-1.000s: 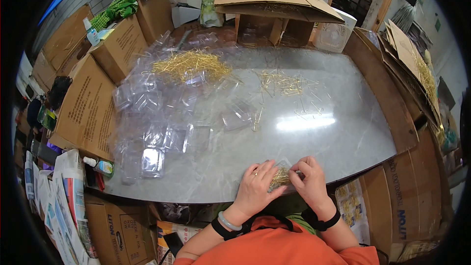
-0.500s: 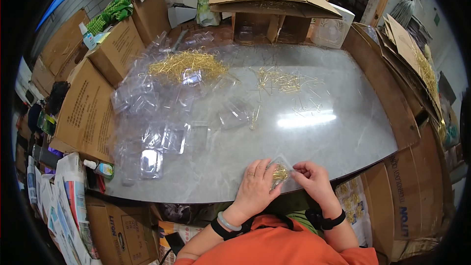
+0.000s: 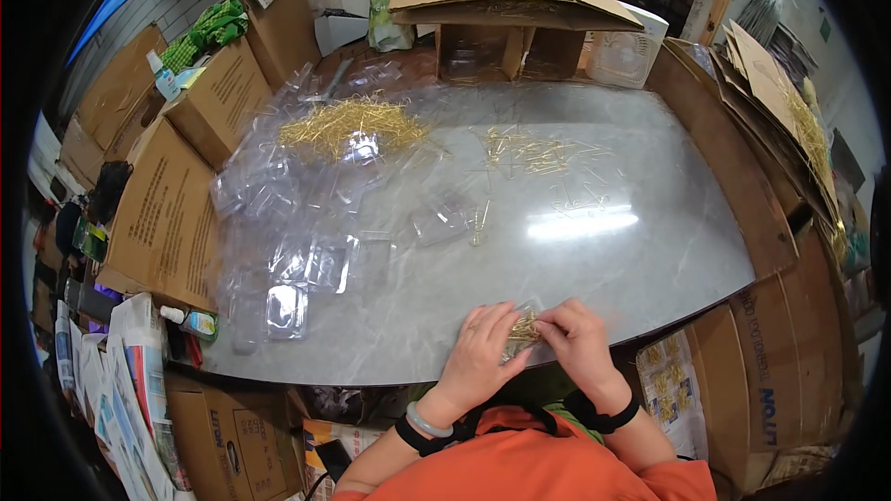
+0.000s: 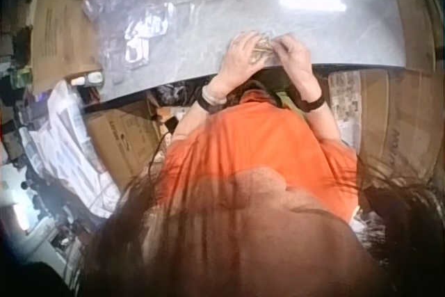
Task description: The recorder is sorting small metal pins/hooks on a table, placing them into small clear plastic trays, and then stacking the trays into a box.
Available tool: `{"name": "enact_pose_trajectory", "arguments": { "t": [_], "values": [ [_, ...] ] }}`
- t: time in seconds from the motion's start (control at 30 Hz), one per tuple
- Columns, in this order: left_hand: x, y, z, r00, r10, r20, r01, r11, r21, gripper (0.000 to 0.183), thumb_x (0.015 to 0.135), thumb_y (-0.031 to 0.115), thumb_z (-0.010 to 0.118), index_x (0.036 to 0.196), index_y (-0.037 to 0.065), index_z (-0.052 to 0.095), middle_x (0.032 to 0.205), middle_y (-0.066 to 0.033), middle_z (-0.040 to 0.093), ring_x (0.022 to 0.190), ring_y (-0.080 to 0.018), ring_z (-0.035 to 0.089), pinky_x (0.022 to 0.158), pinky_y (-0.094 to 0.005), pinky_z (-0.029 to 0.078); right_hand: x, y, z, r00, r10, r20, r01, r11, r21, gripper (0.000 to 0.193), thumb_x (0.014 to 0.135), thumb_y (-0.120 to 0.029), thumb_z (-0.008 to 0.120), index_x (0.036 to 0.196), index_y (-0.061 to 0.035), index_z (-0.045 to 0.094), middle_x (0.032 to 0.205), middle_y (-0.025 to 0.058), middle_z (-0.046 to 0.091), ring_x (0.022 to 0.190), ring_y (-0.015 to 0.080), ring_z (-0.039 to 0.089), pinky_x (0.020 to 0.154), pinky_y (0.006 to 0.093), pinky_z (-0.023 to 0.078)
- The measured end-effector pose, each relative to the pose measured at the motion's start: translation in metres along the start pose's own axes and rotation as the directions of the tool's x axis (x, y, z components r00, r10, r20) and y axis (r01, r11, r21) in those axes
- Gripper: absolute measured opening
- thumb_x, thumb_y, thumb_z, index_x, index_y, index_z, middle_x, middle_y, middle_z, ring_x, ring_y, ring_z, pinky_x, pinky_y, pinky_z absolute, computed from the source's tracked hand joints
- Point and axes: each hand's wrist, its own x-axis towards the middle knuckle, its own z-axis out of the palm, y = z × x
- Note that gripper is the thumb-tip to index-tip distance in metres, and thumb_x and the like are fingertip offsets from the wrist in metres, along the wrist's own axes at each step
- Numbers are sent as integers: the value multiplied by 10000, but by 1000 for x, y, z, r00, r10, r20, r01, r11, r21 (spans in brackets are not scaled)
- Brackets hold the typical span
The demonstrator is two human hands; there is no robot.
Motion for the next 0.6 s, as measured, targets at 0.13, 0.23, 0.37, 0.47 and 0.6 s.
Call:
{"name": "enact_pose_trajectory", "arguments": {
  "t": [0.13,0.23,0.37,0.47,0.6],
  "values": [
    [-1,0,-1,1000,-6,-15,6,1000,-2,553,806,191,819,1267,-22,602,1364,-194,584,1253,-402,552,1094,-494,443,-1,-3,-3,993,114,1,-114,993,39,135,891,-111,753,1009,-47,733,854,122,658,757,299,660,671,390,520],
    [-1,-1,-1,1000,-4,2,4,1000,-12,581,805,189,820,1296,-23,591,1367,-195,585,1260,-398,552,1100,-494,441,-6,-8,-3,998,-61,2,61,994,-87,145,894,-100,739,1035,-67,729,895,103,666,769,289,654,665,392,522],
    [-2,-2,0,1000,-18,-19,18,1000,-25,646,805,200,824,1353,-14,559,1372,-196,584,1266,-394,552,1106,-483,438,-4,-1,8,985,-143,-92,114,958,-265,182,876,-75,733,1057,-92,722,1007,81,660,875,286,635,738,403,516],
    [-1,1,-3,1000,-21,-20,21,999,-26,696,813,209,821,1400,-12,520,1370,-194,581,1271,-386,548,1094,-476,442,-5,-2,11,965,-250,-83,214,927,-309,201,863,-57,730,1061,-94,718,1066,77,650,979,298,605,835,422,492],
    [-6,-3,-3,998,-60,19,61,997,-55,742,828,226,814,1443,-18,478,1367,-195,571,1281,-376,537,1072,-470,447,-9,-6,10,960,-275,-50,247,918,-309,214,857,-51,727,1069,-83,713,1091,80,650,1056,312,573,910,449,458]
  ]
}}
